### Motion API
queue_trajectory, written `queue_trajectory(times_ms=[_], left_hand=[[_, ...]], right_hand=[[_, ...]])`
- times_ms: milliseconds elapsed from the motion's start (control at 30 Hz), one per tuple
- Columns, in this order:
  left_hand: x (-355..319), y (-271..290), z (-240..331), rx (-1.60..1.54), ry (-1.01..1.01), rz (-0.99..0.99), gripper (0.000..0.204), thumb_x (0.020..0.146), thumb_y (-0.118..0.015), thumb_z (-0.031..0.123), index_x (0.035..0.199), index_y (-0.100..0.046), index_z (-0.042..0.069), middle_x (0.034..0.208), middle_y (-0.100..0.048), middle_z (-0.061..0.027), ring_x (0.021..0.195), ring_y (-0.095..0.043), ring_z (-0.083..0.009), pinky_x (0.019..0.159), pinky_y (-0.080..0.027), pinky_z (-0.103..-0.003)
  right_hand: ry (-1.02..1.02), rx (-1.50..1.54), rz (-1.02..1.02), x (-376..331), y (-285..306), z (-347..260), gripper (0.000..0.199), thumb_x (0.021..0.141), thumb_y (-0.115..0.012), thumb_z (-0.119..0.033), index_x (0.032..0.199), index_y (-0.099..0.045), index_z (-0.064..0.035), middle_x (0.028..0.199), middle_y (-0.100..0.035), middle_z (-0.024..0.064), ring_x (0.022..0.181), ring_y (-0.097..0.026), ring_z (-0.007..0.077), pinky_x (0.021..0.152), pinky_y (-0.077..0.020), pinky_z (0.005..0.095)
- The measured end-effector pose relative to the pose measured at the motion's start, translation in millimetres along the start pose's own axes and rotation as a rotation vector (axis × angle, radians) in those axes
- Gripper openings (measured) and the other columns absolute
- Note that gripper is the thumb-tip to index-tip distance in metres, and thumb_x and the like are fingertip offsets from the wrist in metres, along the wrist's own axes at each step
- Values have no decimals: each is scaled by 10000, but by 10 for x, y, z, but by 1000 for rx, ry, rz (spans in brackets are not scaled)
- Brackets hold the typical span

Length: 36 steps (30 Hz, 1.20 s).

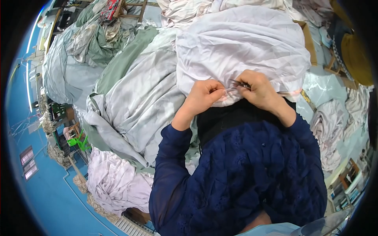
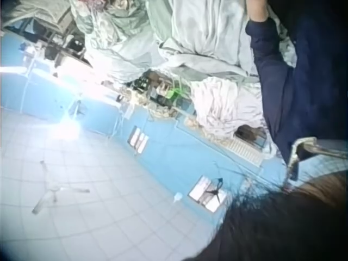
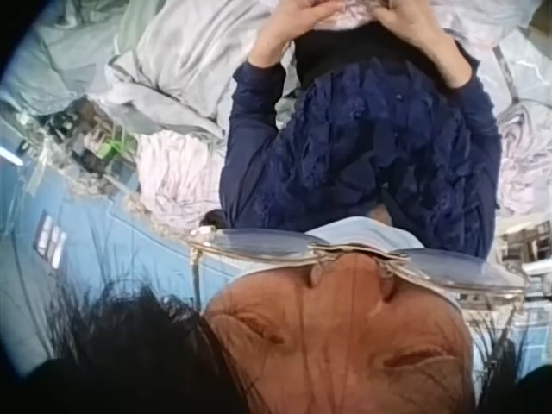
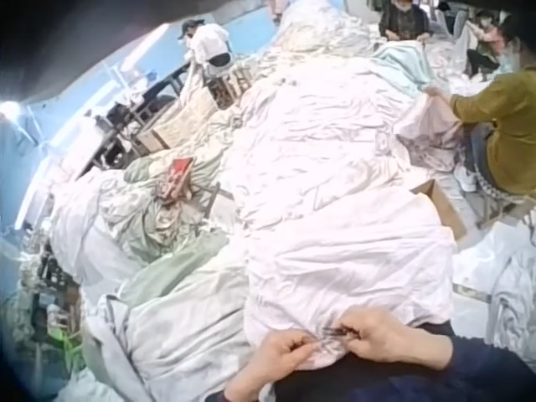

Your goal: Trimming loose threads from fabric items using a pair of small snips.

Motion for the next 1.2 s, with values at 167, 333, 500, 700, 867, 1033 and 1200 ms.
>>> queue_trajectory(times_ms=[167,333,500,700,867,1033,1200], left_hand=[[3,46,114,-353,117,-55,86,905,-643,44,900,-674,-36,813,-684,-40,714,-608,-58,654,-490,-197],[-34,-24,285,-545,97,-69,110,914,-644,72,902,-675,-33,803,-677,-27,704,-592,-56,645,-473,-195],[-66,-161,402,-554,37,-17,125,926,-628,81,904,-676,-32,796,-668,-15,700,-575,-50,634,-453,-190],[-105,-307,457,-517,-66,7,121,935,-620,86,920,-667,-24,787,-645,-3,692,-545,-40,616,-430,-185],[-80,-466,504,-509,-70,86,126,948,-607,99,904,-650,-11,742,-610,13,657,-504,-27,578,-391,-179],[-66,-579,505,-521,-99,145,124,951,-606,102,906,-648,-6,763,-620,10,681,-520,-31,595,-402,-178],[-21,-650,475,-505,-71,156,121,951,-607,97,899,-645,-5,777,-627,12,700,-528,-32,613,-411,-179]], right_hand=[[-73,208,137,-103,87,-307,79,798,-663,6,874,-642,5,754,-576,78,644,-528,162,592,-416,280],[-118,301,156,-203,106,-414,118,774,-712,-17,864,-640,8,765,-572,33,604,-472,81,540,-378,235],[-73,242,177,-226,139,-504,217,731,-781,-51,874,-628,4,769,-570,19,598,-459,59,523,-372,222],[36,64,373,-296,158,-492,236,710,-786,-82,879,-635,-17,802,-596,86,614,-586,206,547,-465,293],[51,-27,489,-327,158,-494,229,696,-760,-31,895,-646,-37,813,-593,85,662,-635,220,555,-501,312],[47,9,496,-356,172,-464,248,683,-749,12,904,-644,-29,836,-586,98,691,-619,227,579,-490,313],[-10,96,461,-369,195,-322,263,664,-747,35,897,-634,-12,856,-581,111,714,-594,240,599,-467,316]])
Point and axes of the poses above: each hand's wrist, its own x-axis towards the middle knuckle, its own y-axis out of the back of the hand, z = x × y, the point moved 1 cm from there along x, towards the middle knuckle
